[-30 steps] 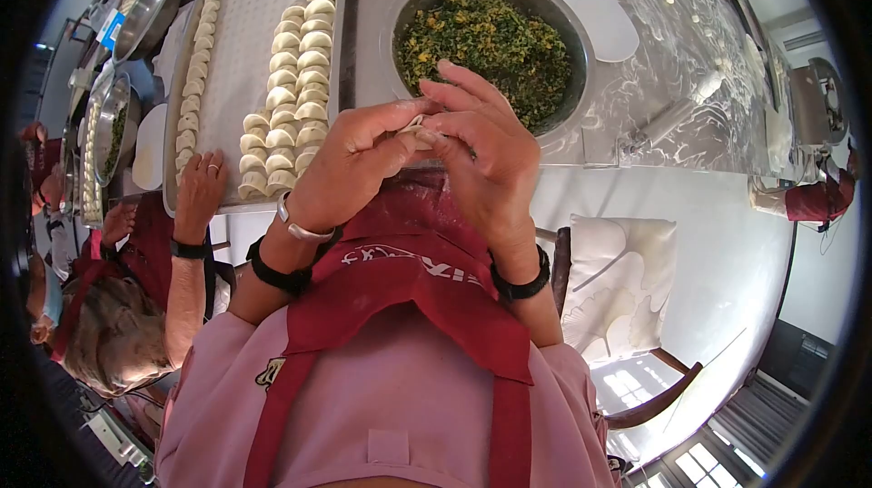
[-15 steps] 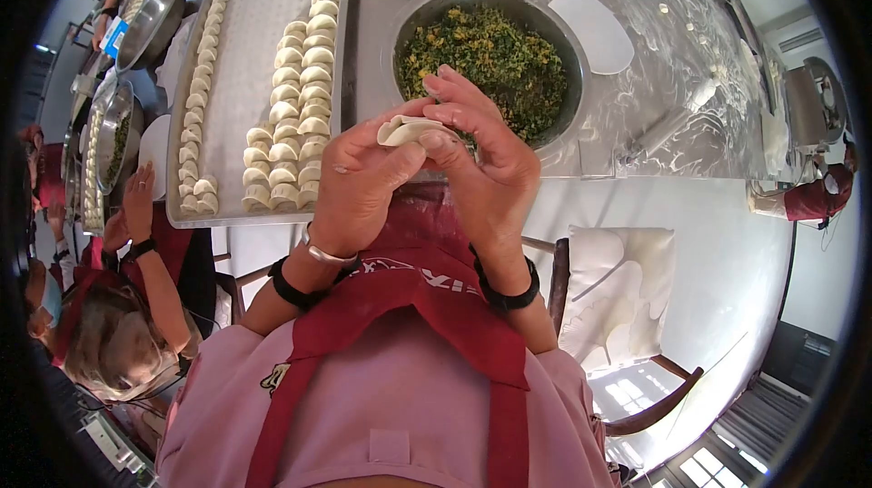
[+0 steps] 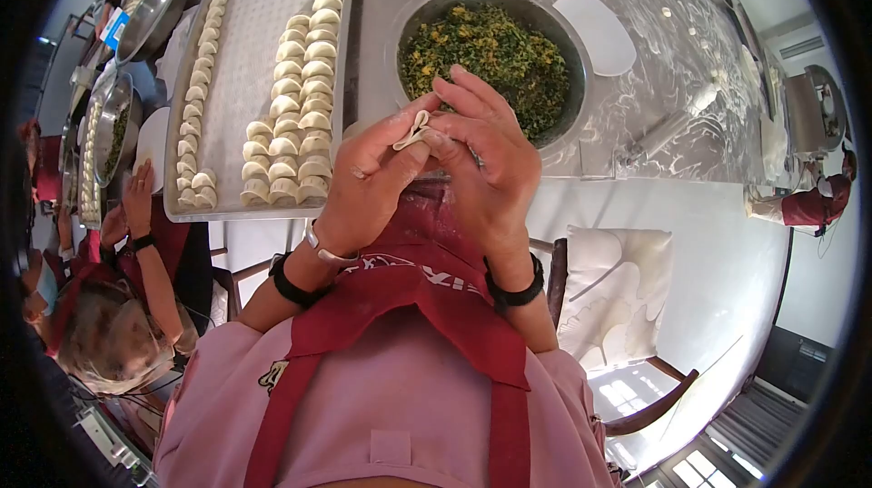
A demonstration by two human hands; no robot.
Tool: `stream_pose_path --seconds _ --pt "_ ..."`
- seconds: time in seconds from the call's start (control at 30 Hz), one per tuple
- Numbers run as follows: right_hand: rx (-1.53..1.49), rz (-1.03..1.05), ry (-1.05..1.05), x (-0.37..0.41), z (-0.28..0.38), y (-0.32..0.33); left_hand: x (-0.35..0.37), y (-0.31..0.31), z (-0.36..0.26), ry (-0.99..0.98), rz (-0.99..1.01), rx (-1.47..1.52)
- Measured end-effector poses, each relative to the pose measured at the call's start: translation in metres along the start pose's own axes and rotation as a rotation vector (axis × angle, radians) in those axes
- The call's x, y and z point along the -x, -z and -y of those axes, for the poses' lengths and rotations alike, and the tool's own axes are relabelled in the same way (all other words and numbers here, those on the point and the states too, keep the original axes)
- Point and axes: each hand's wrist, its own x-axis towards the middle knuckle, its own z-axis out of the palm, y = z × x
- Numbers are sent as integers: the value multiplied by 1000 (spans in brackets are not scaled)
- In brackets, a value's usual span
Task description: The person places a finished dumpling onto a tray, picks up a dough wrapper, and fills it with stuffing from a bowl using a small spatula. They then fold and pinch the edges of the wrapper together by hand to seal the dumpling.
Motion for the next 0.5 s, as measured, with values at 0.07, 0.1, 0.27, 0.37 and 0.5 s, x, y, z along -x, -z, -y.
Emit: stream_pose_path --seconds 0.07,0.1,0.27,0.37,0.5 --pt "-69 -13 -69 -2 5 0 -3 6 4 24 65 35" --pt "-103 -20 -104 -4 7 1 -4 8 6 36 98 53" --pt "-84 85 -106 -4 5 7 -3 3 1 -12 68 0" --pt "-25 66 -105 -4 8 6 0 0 2 25 -3 102" --pt "2 -22 -85 -3 9 0 3 -1 -3 66 -38 52"
